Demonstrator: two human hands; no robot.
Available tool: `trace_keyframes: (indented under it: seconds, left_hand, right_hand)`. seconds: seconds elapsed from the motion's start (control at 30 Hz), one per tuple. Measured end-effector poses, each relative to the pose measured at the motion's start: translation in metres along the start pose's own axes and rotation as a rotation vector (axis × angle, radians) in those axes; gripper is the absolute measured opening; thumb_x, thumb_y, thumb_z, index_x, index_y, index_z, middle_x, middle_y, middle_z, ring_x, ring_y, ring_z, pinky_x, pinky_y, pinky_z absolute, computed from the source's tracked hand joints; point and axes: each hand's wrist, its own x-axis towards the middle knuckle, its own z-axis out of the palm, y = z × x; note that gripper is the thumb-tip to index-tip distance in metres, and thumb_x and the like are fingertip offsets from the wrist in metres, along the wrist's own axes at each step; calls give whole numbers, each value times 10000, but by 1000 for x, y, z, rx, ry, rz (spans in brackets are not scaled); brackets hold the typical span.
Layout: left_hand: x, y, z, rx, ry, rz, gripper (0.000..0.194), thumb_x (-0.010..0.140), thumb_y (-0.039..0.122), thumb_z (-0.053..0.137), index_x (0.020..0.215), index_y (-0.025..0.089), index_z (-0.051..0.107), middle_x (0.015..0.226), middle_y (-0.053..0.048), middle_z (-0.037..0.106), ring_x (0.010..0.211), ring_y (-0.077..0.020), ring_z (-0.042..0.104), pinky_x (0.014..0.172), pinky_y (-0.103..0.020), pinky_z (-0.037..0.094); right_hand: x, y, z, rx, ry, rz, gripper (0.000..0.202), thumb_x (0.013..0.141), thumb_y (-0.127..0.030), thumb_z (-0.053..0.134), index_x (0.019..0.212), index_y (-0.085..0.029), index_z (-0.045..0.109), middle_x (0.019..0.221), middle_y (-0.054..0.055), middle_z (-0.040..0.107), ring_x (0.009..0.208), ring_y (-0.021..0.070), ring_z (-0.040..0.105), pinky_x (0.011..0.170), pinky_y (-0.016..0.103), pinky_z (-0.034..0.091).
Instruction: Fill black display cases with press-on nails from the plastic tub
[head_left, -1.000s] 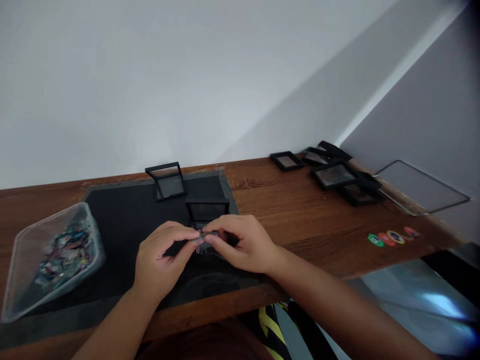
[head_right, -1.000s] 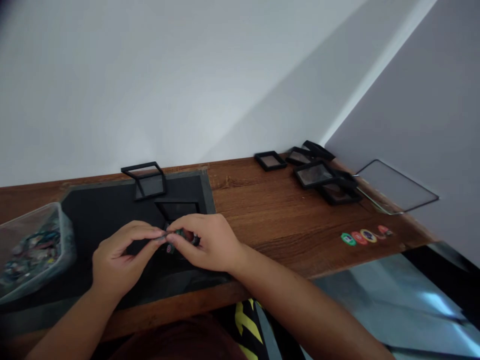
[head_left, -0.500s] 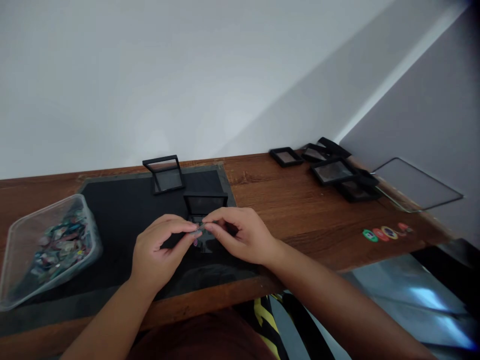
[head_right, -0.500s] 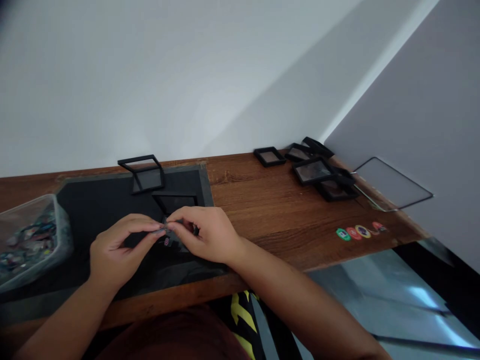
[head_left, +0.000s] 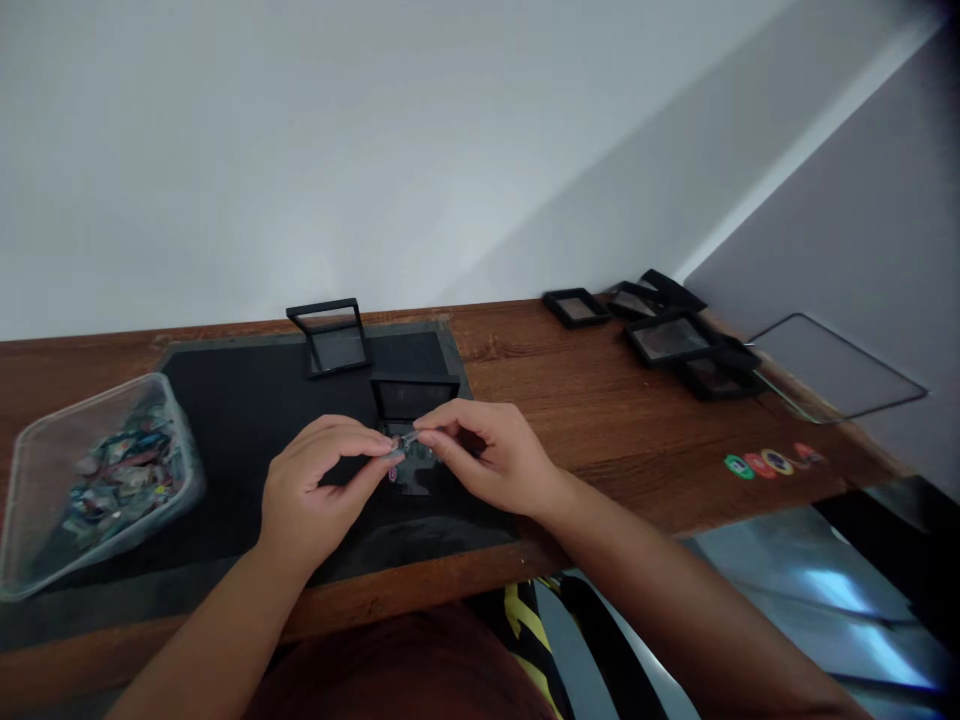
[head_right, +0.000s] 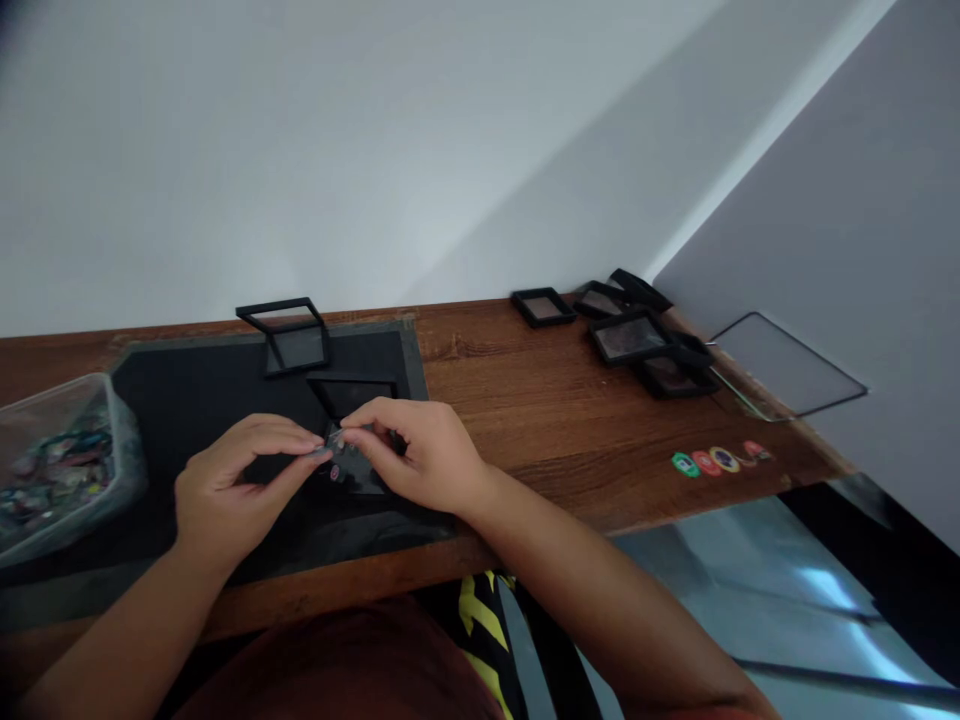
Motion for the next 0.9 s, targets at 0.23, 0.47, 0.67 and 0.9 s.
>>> trace_keyframes:
  seconds: [0.23, 0.47, 0.67, 0.9]
  left_hand:
    - [-2, 1, -2, 8, 32, -64, 170, 830, 102, 821, 861, 214, 696, 847, 9, 761, 829, -123, 706, 788, -263, 576]
    - [0, -1, -3, 9, 5, -23, 158, 838, 96, 814, 857, 221, 718, 835, 15, 769, 832, -123, 702, 789, -268, 574]
    - [-1, -5, -3, 4, -112, -15, 145, 862, 94, 784, 883, 237, 770, 876, 9, 790, 853, -132, 708, 795, -275, 579]
    - [-1, -7, 2, -44, -244, 13, 133, 907, 106, 728, 911, 232, 772, 914, 6, 812, 889, -145, 740, 823, -291, 601]
  right_hand:
    - [1, 4, -12, -23, -79, -43, 162, 992, -294, 679, 1012, -160, 769, 742, -10, 713, 602, 60, 589, 584, 185, 428]
    - [3, 7, -26, -101, -202, -5, 163, 964, -292, 681, 989, -174, 790, 795, 9, 745, 642, 84, 633, 622, 208, 446]
    - [5, 8, -40, -141, -276, 86, 89, 872, -226, 710, 863, -174, 782, 710, -23, 687, 608, 67, 587, 591, 194, 396]
    - [6, 10, -49, -177, -259, 138, 108, 862, -230, 702, 845, -165, 786, 660, -23, 663, 566, 67, 562, 568, 199, 366]
